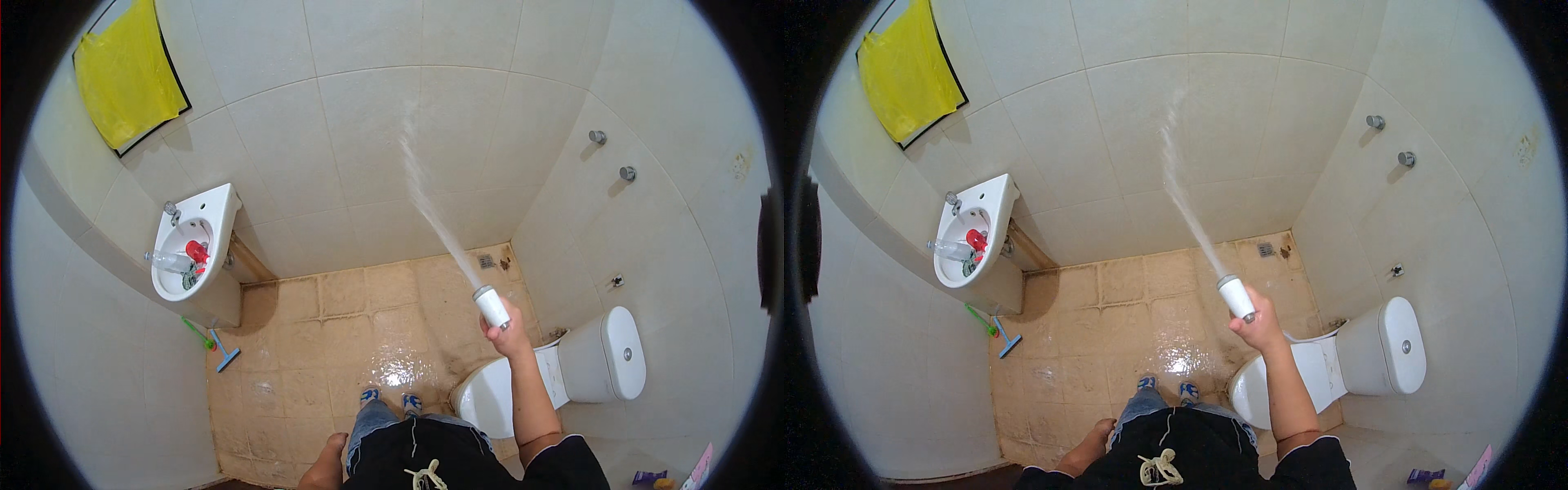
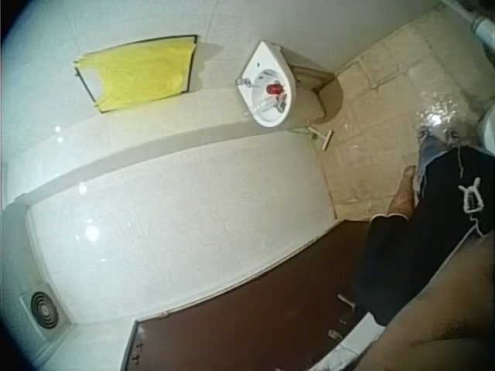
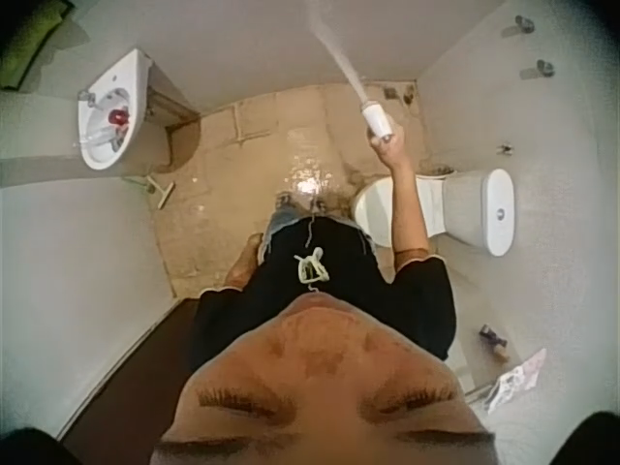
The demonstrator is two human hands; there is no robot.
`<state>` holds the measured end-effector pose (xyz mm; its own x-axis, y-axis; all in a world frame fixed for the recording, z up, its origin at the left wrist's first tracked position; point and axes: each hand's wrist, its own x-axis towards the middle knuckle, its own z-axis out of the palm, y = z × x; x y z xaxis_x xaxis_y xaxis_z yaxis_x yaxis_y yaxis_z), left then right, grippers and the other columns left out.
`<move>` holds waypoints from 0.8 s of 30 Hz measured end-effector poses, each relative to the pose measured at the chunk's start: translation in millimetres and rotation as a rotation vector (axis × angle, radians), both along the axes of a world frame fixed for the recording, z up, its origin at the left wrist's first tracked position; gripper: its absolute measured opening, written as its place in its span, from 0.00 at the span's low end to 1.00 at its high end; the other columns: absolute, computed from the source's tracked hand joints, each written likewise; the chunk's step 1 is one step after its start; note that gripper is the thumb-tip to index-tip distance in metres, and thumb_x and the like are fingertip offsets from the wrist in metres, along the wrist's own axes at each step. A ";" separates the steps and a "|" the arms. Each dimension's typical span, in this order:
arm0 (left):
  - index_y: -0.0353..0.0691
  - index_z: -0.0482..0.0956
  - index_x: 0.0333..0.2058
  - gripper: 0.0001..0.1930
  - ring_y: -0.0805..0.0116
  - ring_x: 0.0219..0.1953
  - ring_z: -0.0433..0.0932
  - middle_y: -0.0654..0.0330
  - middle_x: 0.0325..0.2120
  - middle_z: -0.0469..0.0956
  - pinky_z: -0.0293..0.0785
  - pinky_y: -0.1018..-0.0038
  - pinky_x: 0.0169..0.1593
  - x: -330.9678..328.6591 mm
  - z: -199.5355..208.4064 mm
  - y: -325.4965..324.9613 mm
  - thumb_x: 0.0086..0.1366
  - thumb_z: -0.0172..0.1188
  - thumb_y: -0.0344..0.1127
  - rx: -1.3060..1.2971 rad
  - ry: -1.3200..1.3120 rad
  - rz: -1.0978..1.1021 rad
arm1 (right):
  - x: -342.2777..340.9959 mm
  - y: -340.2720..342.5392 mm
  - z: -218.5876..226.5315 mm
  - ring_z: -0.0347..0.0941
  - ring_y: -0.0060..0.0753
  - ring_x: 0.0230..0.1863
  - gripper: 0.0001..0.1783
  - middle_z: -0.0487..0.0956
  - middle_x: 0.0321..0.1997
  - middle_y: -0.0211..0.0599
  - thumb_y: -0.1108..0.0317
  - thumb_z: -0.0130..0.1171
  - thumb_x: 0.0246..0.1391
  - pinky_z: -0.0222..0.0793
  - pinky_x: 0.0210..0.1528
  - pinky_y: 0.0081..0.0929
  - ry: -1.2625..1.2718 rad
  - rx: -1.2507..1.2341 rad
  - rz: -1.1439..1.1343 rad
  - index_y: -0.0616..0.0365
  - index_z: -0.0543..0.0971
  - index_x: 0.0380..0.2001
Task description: Cleaning the toilet and bathroom floor using a water sprayer.
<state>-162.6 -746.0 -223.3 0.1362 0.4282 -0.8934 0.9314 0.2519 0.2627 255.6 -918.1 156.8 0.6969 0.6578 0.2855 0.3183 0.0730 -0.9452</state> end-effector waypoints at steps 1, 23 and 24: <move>0.35 0.69 0.38 0.20 0.58 0.45 0.63 0.50 0.40 0.66 0.57 0.72 0.47 -0.3 -1.8 -2.0 0.50 0.44 0.42 -0.004 0.005 -0.002 | -2.9 0.5 5.3 0.58 0.13 0.15 0.38 0.61 0.12 0.22 0.34 0.52 0.25 0.54 0.14 0.12 -0.002 0.034 -0.018 0.60 0.66 0.29; 0.34 0.69 0.37 0.19 0.60 0.37 0.67 0.50 0.34 0.69 0.60 0.70 0.41 23.0 42.7 -6.4 0.50 0.45 0.40 0.057 -0.109 0.064 | 35.5 -41.0 -40.0 0.55 0.13 0.08 0.25 0.61 0.08 0.25 0.43 0.44 0.42 0.50 0.08 0.11 0.151 0.149 -0.692 0.57 0.63 0.18; 0.34 0.69 0.37 0.19 0.60 0.37 0.67 0.50 0.34 0.69 0.60 0.70 0.41 24.0 46.5 -7.3 0.50 0.45 0.40 0.057 -0.106 0.047 | 36.4 -45.0 -42.4 0.55 0.13 0.08 0.24 0.61 0.08 0.25 0.43 0.44 0.42 0.49 0.08 0.10 0.162 0.138 -0.707 0.57 0.63 0.18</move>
